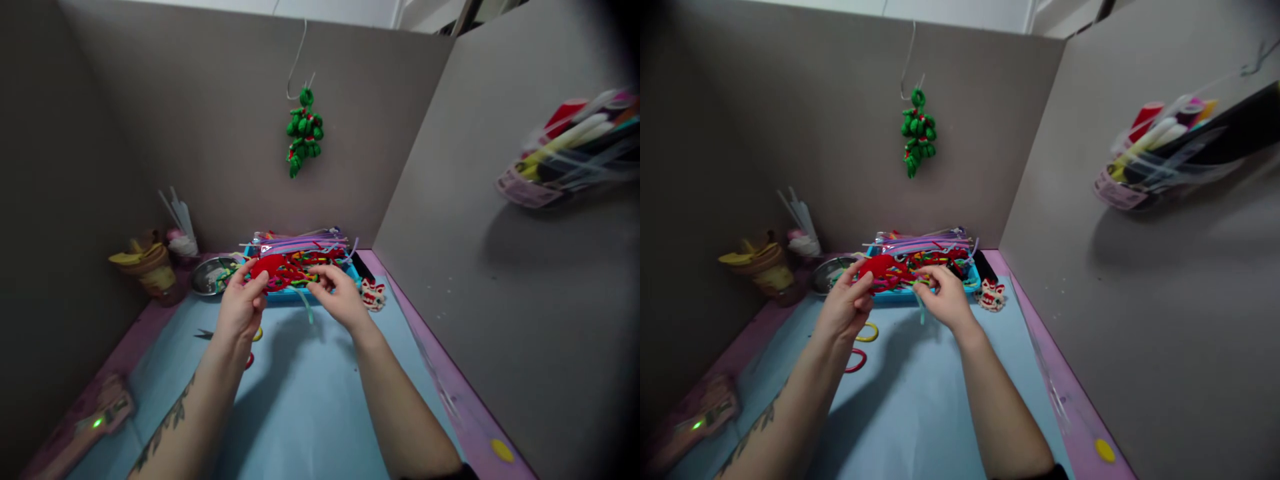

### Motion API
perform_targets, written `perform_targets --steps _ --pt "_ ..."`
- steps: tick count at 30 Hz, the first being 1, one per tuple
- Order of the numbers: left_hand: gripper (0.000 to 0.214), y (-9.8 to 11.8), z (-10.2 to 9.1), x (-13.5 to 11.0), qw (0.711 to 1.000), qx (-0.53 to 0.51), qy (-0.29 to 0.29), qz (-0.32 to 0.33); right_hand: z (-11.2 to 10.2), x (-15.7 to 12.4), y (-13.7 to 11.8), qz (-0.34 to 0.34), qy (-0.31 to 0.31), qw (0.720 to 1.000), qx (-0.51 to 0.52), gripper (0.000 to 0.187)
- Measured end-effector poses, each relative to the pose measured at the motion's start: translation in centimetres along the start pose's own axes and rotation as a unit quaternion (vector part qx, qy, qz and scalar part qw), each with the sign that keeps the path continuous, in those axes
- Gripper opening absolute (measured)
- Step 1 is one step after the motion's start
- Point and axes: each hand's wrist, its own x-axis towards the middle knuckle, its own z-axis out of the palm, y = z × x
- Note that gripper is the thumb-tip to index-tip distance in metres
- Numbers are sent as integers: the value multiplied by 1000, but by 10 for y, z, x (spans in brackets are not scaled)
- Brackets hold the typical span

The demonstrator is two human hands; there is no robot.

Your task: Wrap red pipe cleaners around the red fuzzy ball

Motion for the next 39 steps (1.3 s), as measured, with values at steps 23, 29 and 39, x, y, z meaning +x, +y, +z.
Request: perform_targets --steps 23,29,39 --pt "67 -15 -1 2 995 60 -54 -58 -7 -1 1 64 56 978 189 11" --pt "65 -17 1 0 993 58 -68 -77 -11 -2 -13 -58 18 997 44 10" --pt "63 -18 1 -2 988 41 -93 -113 -7 -5 -16 -55 3 998 13 12"
